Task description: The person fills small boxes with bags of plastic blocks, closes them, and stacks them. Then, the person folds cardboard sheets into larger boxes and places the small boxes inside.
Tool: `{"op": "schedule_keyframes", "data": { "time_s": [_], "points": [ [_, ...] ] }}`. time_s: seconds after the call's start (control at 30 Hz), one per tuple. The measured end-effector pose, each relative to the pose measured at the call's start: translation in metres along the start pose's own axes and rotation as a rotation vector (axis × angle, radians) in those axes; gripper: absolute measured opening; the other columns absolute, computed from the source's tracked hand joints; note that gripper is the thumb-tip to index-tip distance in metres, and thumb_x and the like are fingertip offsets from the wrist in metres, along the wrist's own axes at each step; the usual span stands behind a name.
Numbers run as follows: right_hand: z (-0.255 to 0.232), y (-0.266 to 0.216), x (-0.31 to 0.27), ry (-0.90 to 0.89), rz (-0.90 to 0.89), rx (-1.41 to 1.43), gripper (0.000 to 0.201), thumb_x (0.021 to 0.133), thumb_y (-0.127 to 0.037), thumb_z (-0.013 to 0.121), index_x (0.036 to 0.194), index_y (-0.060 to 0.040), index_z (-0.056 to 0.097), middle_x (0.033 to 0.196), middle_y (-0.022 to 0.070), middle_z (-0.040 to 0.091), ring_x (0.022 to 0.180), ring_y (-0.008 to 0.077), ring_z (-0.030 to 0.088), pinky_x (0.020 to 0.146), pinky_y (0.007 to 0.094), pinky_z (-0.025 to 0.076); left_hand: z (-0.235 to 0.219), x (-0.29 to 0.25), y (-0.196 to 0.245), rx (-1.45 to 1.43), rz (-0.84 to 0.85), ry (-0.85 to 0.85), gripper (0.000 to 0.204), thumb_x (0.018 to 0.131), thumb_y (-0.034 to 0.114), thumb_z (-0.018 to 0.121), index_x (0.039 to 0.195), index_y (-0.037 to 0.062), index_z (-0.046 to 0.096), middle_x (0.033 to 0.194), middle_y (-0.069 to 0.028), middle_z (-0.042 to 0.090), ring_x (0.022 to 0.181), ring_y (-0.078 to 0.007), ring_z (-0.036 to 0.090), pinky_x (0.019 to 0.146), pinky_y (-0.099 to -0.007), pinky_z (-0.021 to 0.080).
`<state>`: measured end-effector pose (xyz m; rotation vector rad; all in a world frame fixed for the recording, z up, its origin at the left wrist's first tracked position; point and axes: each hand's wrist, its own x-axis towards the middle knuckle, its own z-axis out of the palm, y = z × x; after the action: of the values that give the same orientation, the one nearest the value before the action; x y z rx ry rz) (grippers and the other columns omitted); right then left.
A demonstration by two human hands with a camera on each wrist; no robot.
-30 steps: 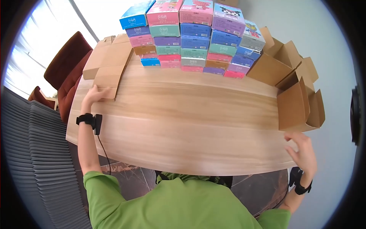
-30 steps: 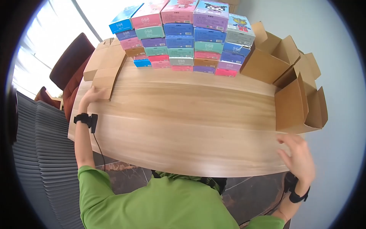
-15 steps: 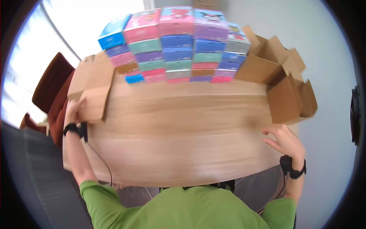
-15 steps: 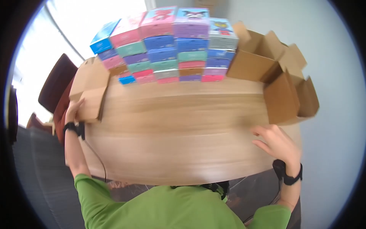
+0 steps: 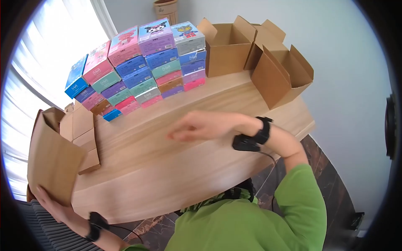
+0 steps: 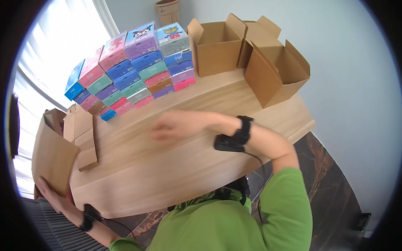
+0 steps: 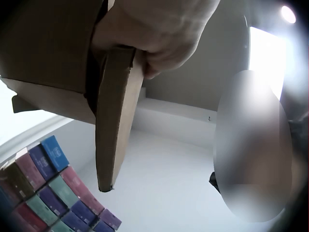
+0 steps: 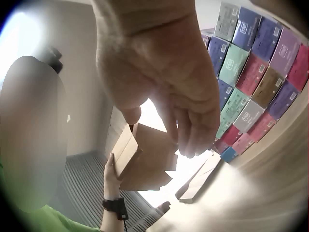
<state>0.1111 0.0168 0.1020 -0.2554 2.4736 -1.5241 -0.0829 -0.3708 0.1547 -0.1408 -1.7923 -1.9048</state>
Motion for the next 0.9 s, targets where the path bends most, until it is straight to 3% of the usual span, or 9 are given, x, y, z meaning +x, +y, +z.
{"op": "schedule_keyframes", "data": {
  "time_s": [0.13,0.23,0.43,0.53,0.63,0.7,0.83,0.87,0.9],
  "points": [
    [-0.002,-0.009,0.035,0.042,-0.204,0.83,0.056,0.089,-0.033,0.049,0.132,-0.0023,0.03,0.127,0.0088,0.042,0.115,0.0178,0.041,0.094,0.0314,0.036,0.006,-0.115,-0.02,0.006,0.299,0.045,0.051,0.087,0.025,0.054,0.126,-0.0021,0.036,0.124,-0.0161,0.042,0.106,-0.0259,0.047,0.088,-0.0365,0.041],
    [0.001,-0.03,0.034,0.042,-0.295,0.796,0.066,0.086,-0.03,0.055,0.135,-0.0018,0.021,0.131,0.0085,0.036,0.12,0.0175,0.034,0.098,0.0332,0.031,0.008,-0.158,-0.038,0.075,0.396,-0.247,0.049,0.084,0.022,0.056,0.123,-0.0017,0.039,0.121,-0.0166,0.045,0.104,-0.0267,0.048,0.085,-0.0366,0.042],
    [-0.01,-0.037,-0.002,0.411,-0.456,0.347,0.069,0.081,-0.018,0.062,0.134,-0.0018,0.023,0.128,0.0085,0.04,0.118,0.0169,0.037,0.095,0.0328,0.034,0.036,-0.182,-0.053,0.208,0.578,-0.958,0.045,0.079,0.018,0.061,0.116,-0.0009,0.045,0.116,-0.0176,0.049,0.1,-0.0282,0.051,0.081,-0.0367,0.044],
    [-0.008,-0.03,-0.021,0.69,-0.723,0.125,0.062,0.081,-0.016,0.061,0.132,-0.0011,0.029,0.123,0.0076,0.045,0.115,0.0172,0.041,0.095,0.0327,0.035,0.053,-0.184,-0.062,0.274,0.667,-1.225,0.043,0.076,0.016,0.063,0.113,-0.0006,0.048,0.113,-0.0181,0.052,0.098,-0.029,0.053,0.079,-0.0367,0.045],
    [-0.009,-0.03,-0.055,0.698,-0.647,0.004,0.051,0.079,-0.014,0.061,0.124,-0.0003,0.04,0.116,0.0111,0.051,0.11,0.0228,0.047,0.095,0.0331,0.033,0.068,-0.192,-0.087,0.323,0.742,-1.417,0.042,0.073,0.013,0.065,0.11,-0.0002,0.051,0.11,-0.0186,0.054,0.096,-0.0298,0.054,0.077,-0.0368,0.046],
    [-0.003,-0.033,-0.074,0.761,-0.677,-0.059,0.043,0.076,-0.014,0.063,0.115,-0.0001,0.05,0.111,0.0127,0.054,0.106,0.0249,0.05,0.095,0.0366,0.03,0.067,-0.187,-0.086,0.394,0.666,-1.568,0.041,0.072,0.012,0.067,0.108,0.0,0.053,0.108,-0.0189,0.055,0.095,-0.0303,0.055,0.076,-0.0368,0.047],
    [0.003,-0.044,-0.098,0.724,-0.668,-0.732,0.018,0.077,-0.024,0.061,0.08,-0.0063,0.063,0.085,0.0013,0.062,0.087,0.0123,0.056,0.095,0.0422,0.019,0.069,-0.137,-0.02,0.722,0.284,-1.939,0.038,0.062,0.008,0.07,0.098,0.0015,0.059,0.097,-0.017,0.06,0.086,-0.031,0.057,0.071,-0.0377,0.046],
    [0.009,-0.042,-0.098,0.648,-0.623,-0.827,0.028,0.061,-0.019,0.073,0.061,-0.0086,0.047,0.083,0.0023,0.059,0.088,0.0159,0.057,0.09,0.0481,0.017,0.068,-0.13,0.006,0.583,0.245,-1.743,0.038,0.061,0.008,0.07,0.097,0.0014,0.059,0.095,-0.0152,0.061,0.086,-0.0297,0.058,0.075,-0.0396,0.045],
    [0.016,-0.041,-0.093,0.626,-0.635,-0.812,0.036,0.062,-0.021,0.073,0.058,-0.0105,0.039,0.068,-0.0018,0.049,0.077,0.015,0.055,0.089,0.0472,0.02,0.069,-0.126,0.027,0.45,0.204,-1.544,0.039,0.059,0.008,0.07,0.096,0.0013,0.059,0.094,-0.0133,0.062,0.086,-0.0284,0.058,0.08,-0.0415,0.044]
  ]
}}
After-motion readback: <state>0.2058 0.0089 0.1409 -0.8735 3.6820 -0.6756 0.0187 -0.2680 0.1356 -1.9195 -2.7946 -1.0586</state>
